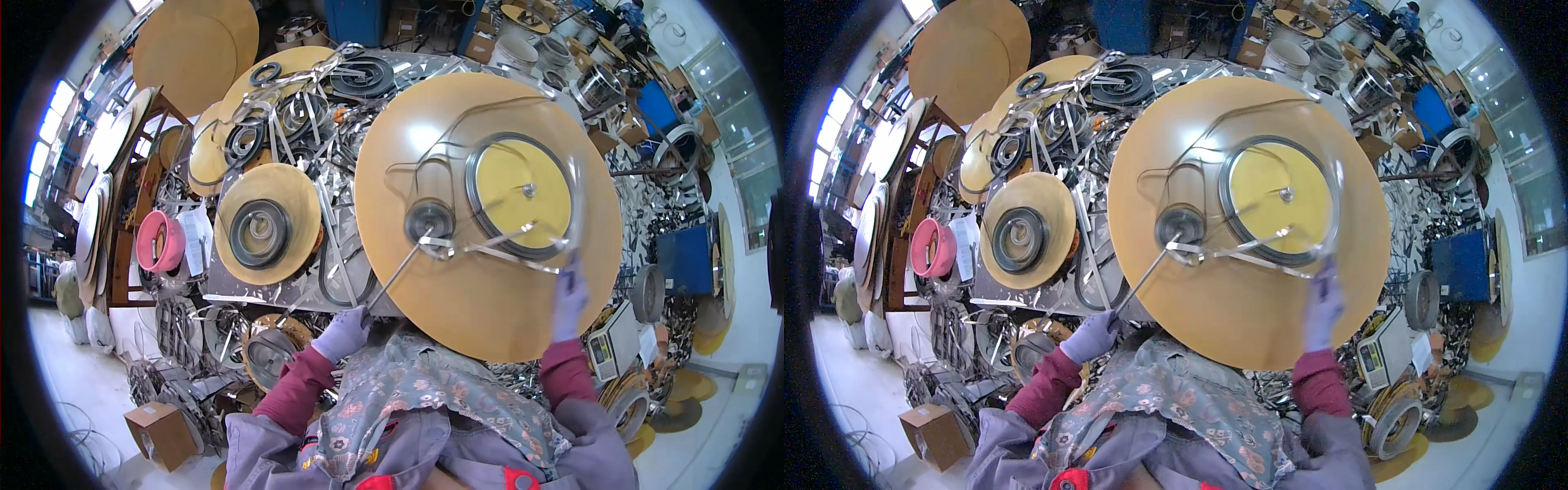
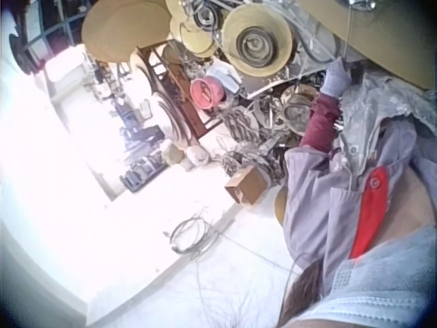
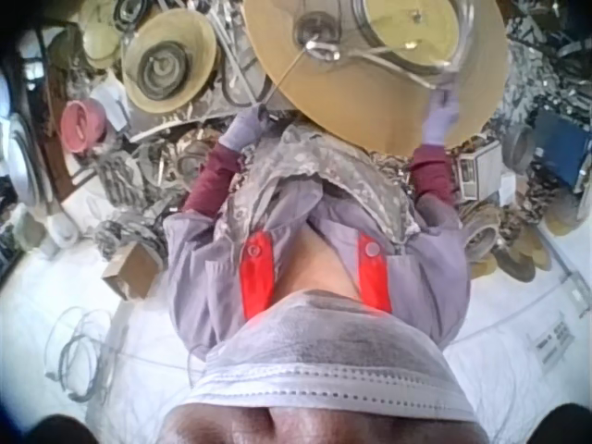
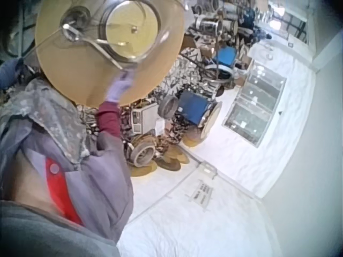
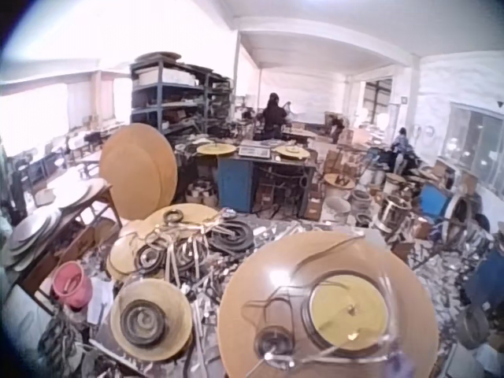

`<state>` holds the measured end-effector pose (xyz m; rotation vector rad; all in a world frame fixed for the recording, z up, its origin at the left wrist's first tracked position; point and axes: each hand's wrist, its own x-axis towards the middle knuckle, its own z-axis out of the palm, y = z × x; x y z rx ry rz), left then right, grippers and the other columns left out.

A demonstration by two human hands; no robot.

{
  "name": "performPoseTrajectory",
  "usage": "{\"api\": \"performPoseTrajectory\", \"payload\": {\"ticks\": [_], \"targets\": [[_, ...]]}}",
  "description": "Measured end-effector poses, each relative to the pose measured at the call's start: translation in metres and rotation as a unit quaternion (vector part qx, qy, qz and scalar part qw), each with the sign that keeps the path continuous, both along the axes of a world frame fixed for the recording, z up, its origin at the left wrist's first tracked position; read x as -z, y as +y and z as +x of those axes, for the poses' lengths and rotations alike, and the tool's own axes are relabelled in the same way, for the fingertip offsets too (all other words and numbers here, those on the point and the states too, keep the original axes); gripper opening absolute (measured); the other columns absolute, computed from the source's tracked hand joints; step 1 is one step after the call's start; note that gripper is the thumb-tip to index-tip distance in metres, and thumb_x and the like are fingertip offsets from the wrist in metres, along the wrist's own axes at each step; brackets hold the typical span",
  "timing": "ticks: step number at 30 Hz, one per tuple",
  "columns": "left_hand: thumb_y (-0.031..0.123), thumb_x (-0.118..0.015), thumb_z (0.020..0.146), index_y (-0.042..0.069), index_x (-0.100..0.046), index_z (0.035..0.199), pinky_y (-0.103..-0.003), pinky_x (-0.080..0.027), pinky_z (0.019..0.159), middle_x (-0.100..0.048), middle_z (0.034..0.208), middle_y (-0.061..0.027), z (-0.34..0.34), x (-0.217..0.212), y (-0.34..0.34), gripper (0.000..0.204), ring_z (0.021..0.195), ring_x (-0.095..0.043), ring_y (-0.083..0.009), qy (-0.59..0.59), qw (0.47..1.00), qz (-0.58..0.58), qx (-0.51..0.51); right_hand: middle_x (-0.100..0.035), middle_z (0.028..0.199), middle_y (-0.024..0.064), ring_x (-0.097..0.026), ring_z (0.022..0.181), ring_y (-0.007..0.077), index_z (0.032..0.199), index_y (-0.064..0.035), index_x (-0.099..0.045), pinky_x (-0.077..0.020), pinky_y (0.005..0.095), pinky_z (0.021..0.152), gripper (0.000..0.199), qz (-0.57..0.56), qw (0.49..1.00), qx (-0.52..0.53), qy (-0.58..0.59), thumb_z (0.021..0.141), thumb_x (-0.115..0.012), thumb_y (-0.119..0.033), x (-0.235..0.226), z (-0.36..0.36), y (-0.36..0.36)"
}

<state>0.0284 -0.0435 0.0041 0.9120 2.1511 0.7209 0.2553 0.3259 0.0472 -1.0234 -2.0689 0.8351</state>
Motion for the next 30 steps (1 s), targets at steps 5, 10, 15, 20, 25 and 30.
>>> {"api": "performPoseTrajectory", "payload": {"ticks": [5,10,15,20,25,30], "targets": [[0.015,-0.052,0.086,-0.003,-0.055,0.088,-0.047,-0.046,0.069,-0.059,0.08,-0.0263,-0.011,0.005,0.004,0.018,0.08,-0.058,-0.0437,0.001,1.0,0.002,0.002,-0.055,0.085,0.0182,-0.057,0.073,0.0328,0.127,-0.0161,-0.053,-0.0478,0.042,0.065,0.042,0.088,0.934,-0.203,-0.282,0.085,-0.059,-0.018,0.04,-0.017,-0.113],[0.016,-0.051,0.086,-0.003,-0.056,0.09,-0.046,-0.046,0.072,-0.06,0.082,-0.0266,-0.02,-0.008,0.006,0.02,0.083,-0.059,-0.0429,-0.018,1.0,-0.019,-0.008,-0.055,0.083,0.0165,-0.057,0.069,0.0323,0.127,-0.0187,-0.054,-0.0472,0.0415,0.062,0.043,0.062,0.944,-0.176,-0.272,0.084,-0.062,-0.022,0.034,-0.025,-0.116],[0.017,-0.051,0.086,-0.002,-0.057,0.09,-0.047,-0.046,0.073,-0.061,0.083,-0.0263,-0.028,-0.001,-0.017,0.021,0.085,-0.059,-0.0431,-0.008,1.0,-0.014,-0.027,-0.062,0.083,0.0094,-0.058,0.066,0.0186,0.129,-0.0123,-0.053,-0.0475,0.0332,0.062,0.046,-0.094,0.967,-0.157,-0.178,0.084,-0.061,-0.015,0.018,0.018,-0.07],[0.019,-0.051,0.089,-0.002,-0.057,0.088,-0.048,-0.046,0.073,-0.061,0.083,-0.0259,-0.039,-0.012,-0.035,0.022,0.084,-0.059,-0.0435,0.016,0.999,-0.023,-0.018,-0.061,0.095,0.0127,-0.059,0.082,0.0215,0.114,-0.0094,-0.059,-0.0487,0.0338,0.071,0.034,-0.349,0.875,0.324,0.082,0.094,-0.046,-0.034,0.031,0.273,0.086],[0.019,-0.051,0.088,-0.002,-0.057,0.085,-0.048,-0.045,0.07,-0.06,0.081,-0.026,-0.041,-0.017,-0.029,0.022,0.081,-0.058,-0.0438,-0.014,1.0,-0.016,0.001,-0.059,0.1,0.0089,-0.058,0.09,0.0194,0.112,-0.0111,-0.057,-0.0478,0.0318,0.076,0.027,-0.033,0.743,0.484,-0.461,0.091,-0.048,-0.026,-0.018,0.457,0.08],[0.018,-0.052,0.085,-0.001,-0.058,0.091,-0.046,-0.046,0.073,-0.061,0.083,-0.0247,-0.032,-0.014,-0.032,0.021,0.083,-0.059,-0.0428,-0.055,0.998,0.003,0.007,-0.051,0.093,0.0026,-0.051,0.082,0.0135,0.112,-0.0136,-0.05,-0.0436,0.0297,0.073,0.022,-0.222,0.885,0.378,0.153,0.091,-0.05,-0.022,-0.064,0.197,0.076]]}}
